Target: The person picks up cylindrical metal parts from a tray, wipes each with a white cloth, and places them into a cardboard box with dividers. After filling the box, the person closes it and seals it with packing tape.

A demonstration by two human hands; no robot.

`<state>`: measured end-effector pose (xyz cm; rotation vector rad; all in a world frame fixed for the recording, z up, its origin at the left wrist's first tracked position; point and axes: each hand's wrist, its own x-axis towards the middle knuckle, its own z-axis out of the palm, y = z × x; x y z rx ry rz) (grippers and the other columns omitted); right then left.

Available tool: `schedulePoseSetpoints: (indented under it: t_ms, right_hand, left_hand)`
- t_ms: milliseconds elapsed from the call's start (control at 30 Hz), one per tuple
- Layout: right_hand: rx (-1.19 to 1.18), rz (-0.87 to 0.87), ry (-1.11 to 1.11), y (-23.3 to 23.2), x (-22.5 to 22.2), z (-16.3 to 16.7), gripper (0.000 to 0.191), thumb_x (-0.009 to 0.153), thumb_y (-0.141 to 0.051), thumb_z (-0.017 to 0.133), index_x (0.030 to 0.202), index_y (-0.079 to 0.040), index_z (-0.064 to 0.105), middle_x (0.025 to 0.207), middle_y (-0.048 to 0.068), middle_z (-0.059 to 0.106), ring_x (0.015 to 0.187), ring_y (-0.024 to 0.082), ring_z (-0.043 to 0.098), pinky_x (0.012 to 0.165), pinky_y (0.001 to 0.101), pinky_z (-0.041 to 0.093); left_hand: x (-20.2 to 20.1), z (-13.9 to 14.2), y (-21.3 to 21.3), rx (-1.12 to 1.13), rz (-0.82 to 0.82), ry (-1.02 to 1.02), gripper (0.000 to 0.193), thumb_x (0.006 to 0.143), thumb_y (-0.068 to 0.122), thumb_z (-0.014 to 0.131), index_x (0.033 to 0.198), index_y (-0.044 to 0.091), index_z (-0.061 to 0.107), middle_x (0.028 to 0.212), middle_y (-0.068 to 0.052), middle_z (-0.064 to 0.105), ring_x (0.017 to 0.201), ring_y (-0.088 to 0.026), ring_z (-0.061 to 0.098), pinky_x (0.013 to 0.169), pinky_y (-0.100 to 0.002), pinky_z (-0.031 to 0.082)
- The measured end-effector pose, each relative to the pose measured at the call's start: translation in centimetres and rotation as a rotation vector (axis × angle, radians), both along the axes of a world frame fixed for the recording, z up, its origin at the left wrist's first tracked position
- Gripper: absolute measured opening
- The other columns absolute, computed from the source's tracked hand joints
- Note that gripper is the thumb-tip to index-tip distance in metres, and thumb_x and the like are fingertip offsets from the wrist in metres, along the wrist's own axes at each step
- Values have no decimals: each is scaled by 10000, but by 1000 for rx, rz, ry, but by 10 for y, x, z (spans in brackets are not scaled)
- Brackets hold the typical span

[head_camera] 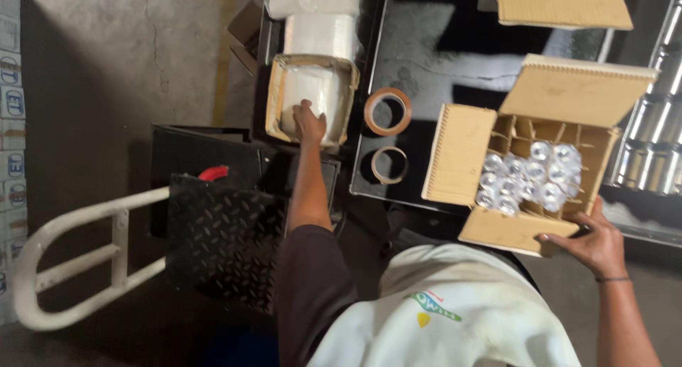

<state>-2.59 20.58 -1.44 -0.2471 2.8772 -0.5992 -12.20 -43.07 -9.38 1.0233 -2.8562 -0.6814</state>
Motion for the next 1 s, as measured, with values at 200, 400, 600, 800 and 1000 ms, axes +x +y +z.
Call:
schedulePoseSetpoints:
  t_ms: [200,400,600,800,1000]
  right_hand:
    - [118,-54,-82,2,-3,-14,659,549,-453,960,1011,-14,797,1159,110,712,927,232,756,895,343,613]
    - [30,-150,-173,2,-2,-15,684,545,-439,934,1046,1,779,1316,180,686,815,251,765,813,376,627]
    - [148,-65,-92,-6,-7,-7,694,508,-482,945,988,-6,790,1318,179,668,979,262,746,901,348,604]
    - [172,-135,-183,-6,-7,-11,718,498,-486,940,1025,-19,799,1396,133,673,973,274,743,913,396,601]
    - [175,-96,-106,-2,-4,-17,696,496,-493,945,981,-17,793,1354,155,670,1036,271,737,936,356,594]
  left_hand:
    - [-29,-10,-19,-102,-88,-166,594,806,231,826,1270,70,493,1225,-215,540,1095,-412,591,794,-474,565]
    - [-26,-38,-55,-52,-107,-192,366,1039,78,636,1383,101,512,1086,-161,682,885,-316,703,747,-452,592]
    - [-24,-45,-66,-420,-267,3,563,860,-18,671,1383,137,526,1319,-171,548,1031,-305,634,846,-434,546]
    - [-28,-43,-54,-416,-538,-204,374,933,28,648,1280,166,668,1368,-120,490,1218,-289,509,980,-437,462]
    - [-34,-37,-53,-291,-356,-240,326,857,316,748,1039,46,755,1228,-154,520,1138,-321,485,930,-472,433]
